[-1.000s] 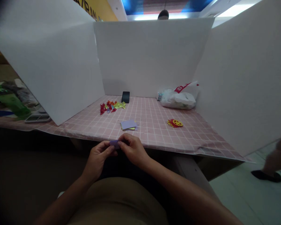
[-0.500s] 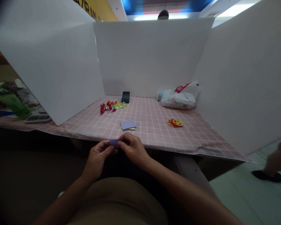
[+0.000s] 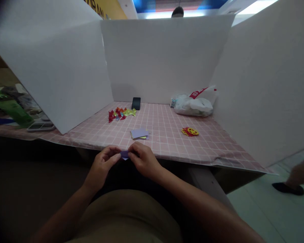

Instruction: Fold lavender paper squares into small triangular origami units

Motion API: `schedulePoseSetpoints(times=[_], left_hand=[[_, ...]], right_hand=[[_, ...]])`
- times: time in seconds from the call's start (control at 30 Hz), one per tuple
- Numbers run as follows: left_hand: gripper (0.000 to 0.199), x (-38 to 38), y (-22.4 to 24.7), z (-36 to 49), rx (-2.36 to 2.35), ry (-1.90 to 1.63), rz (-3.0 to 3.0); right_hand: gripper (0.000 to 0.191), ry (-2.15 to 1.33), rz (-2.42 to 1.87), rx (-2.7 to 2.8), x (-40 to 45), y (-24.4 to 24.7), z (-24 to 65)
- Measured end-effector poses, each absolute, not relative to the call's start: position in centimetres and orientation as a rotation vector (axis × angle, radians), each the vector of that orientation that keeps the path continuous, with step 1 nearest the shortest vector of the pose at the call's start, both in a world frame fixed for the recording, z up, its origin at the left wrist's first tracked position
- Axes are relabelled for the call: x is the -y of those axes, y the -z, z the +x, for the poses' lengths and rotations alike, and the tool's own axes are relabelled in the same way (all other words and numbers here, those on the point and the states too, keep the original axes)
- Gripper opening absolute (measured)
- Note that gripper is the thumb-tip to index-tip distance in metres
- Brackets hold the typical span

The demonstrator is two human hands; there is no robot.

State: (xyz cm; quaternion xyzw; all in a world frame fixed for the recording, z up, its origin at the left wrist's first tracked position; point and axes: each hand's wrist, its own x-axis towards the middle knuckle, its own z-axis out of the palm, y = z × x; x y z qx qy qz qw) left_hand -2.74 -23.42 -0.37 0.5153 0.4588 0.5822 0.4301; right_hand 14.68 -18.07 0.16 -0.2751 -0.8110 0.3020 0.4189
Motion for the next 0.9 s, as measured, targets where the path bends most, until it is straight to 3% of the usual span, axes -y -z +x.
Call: schedulePoseSetpoints(times=[0.2,0.67,0.9], left_hand=[[0.012,23.6,-0.9,-3.1,-1.244,-1.310,1.418],[0.024,23.2,0.0,-3.0,-1.035,-1.237,0.996],[0.024,23.3,0.4,-2.5,-1.040,-1.401,0.982]], right_hand=[[0.011,-0.762,-0.689,2.064,18.0,-0.1,14.7],[0.012,-0.585,-0.625,2.066,17.9,0.1,14.7],[0.012,-0.565,-0.618,2.038,18.0,0.2,14.6]])
